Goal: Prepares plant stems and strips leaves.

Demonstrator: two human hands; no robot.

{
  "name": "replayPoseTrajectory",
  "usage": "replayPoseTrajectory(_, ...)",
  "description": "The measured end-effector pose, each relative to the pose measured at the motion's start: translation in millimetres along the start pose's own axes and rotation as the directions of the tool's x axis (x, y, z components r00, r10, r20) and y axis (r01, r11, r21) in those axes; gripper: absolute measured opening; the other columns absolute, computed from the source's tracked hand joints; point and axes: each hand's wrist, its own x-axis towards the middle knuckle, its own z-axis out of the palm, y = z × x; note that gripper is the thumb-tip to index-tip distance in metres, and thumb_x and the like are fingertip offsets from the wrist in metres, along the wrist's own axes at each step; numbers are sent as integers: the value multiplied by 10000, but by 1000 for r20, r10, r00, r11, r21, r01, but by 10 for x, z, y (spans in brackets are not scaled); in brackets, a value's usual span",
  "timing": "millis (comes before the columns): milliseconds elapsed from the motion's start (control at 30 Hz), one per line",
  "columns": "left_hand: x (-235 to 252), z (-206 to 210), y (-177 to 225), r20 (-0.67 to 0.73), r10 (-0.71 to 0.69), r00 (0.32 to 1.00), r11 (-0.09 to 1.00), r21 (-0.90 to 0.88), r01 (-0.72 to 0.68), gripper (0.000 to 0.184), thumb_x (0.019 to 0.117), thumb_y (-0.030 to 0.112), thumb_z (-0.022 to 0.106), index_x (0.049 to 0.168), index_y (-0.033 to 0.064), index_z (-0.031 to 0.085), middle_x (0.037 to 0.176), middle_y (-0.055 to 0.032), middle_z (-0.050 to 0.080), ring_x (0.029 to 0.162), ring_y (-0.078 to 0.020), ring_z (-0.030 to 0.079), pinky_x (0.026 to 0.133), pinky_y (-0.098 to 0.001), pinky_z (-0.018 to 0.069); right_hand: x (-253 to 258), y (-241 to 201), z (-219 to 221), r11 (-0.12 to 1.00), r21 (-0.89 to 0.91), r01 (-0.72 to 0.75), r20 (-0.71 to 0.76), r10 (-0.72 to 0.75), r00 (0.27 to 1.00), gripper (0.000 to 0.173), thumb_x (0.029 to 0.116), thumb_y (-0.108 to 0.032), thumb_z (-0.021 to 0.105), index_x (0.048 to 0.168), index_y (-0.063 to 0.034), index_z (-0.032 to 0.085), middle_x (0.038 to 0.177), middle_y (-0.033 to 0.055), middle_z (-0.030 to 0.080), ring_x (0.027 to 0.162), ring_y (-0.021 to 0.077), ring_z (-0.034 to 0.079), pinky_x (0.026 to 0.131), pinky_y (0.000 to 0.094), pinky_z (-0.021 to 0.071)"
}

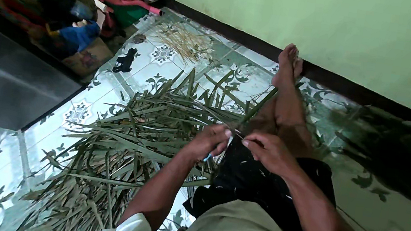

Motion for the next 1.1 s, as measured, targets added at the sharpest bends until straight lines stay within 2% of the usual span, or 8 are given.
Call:
replayPoseTrajectory(67, -35, -71, 30, -33, -5, 999, 997, -74, 3, 366, 1015, 300, 564, 1301, 72, 590, 562, 93, 522, 423, -7, 479, 426, -159, 429, 2, 1, 6, 1000, -2, 17, 9, -17, 1000, 224, 1016, -215, 579, 1044, -50, 729, 804, 6, 641, 615, 27, 544, 599, 213, 493)
replayPoseTrajectory(167, -83, -34, 31, 12, -38, 999, 999, -11, 38, 162, 992, 299, 593, 1037, 146, 623, 552, 101, 529, 420, 0, 480, 420, -154, 416, 30, -11, 30, 999, 0, 39, 36, -39, 999, 244, 1023, -237, 560, 1040, -63, 730, 798, -2, 637, 614, 27, 538, 604, 223, 493)
replayPoseTrajectory(300, -125, -161, 141, -88, 23, 996, 990, -133, -34, 398, 989, 346, 631, 1291, 88, 615, 550, 90, 531, 422, -12, 493, 436, -165, 442, 26, -4, 23, 997, 10, 82, 52, -82, 995, 243, 1030, -220, 551, 1034, -55, 730, 803, -13, 624, 618, -4, 514, 603, 181, 469)
replayPoseTrajectory(433, -181, -134, 149, -39, -22, 999, 997, -72, 19, 284, 991, 298, 593, 1202, 110, 619, 545, 104, 527, 419, -1, 487, 427, -159, 430, 15, -14, 6, 993, -21, 117, 44, -116, 992, 239, 1018, -209, 564, 1010, -44, 737, 887, 16, 650, 664, -7, 531, 630, 162, 471)
replayPoseTrajectory(700, -374, -622, 564, -335, 140, 932, 988, -14, -153, 378, 1056, 311, 472, 1366, 109, 553, 525, 76, 468, 391, -13, 440, 400, -171, 418, -67, 48, -123, 982, -140, 129, 54, -122, 991, 246, 1017, -210, 564, 1017, -42, 744, 933, 67, 678, 771, 91, 607, 727, 278, 523)
replayPoseTrajectory(800, -475, -776, 708, -438, 201, 876, 979, 73, -188, 356, 1077, 301, 400, 1344, 126, 558, 537, 75, 466, 385, -10, 422, 387, -166, 410, -94, 120, -151, 982, -141, 126, 39, -122, 992, 241, 1007, -202, 564, 999, -43, 744, 928, 66, 675, 773, 88, 604, 726, 274, 520)
replayPoseTrajectory(967, -617, -1106, 794, -646, 306, 700, 942, 96, -322, 353, 1101, 430, 337, 1330, 249, 536, 534, 111, 403, 368, 8, 372, 377, -156, 373, -130, 160, -232, 995, -95, 7, 1, -7, 1000, 210, 1020, -163, 572, 1043, -15, 718, 880, 65, 651, 651, 68, 556, 629, 250, 504)
replayPoseTrajectory(1100, -560, -886, 586, -501, 275, 821, 956, 48, -290, 339, 1077, 384, 413, 1256, 161, 596, 567, 70, 529, 425, -43, 513, 434, -214, 494, -71, 10, -212, 998, -21, -66, -29, 65, 997, 220, 1023, -176, 578, 1100, -15, 706, 781, 41, 628, 590, 55, 544, 575, 238, 500)
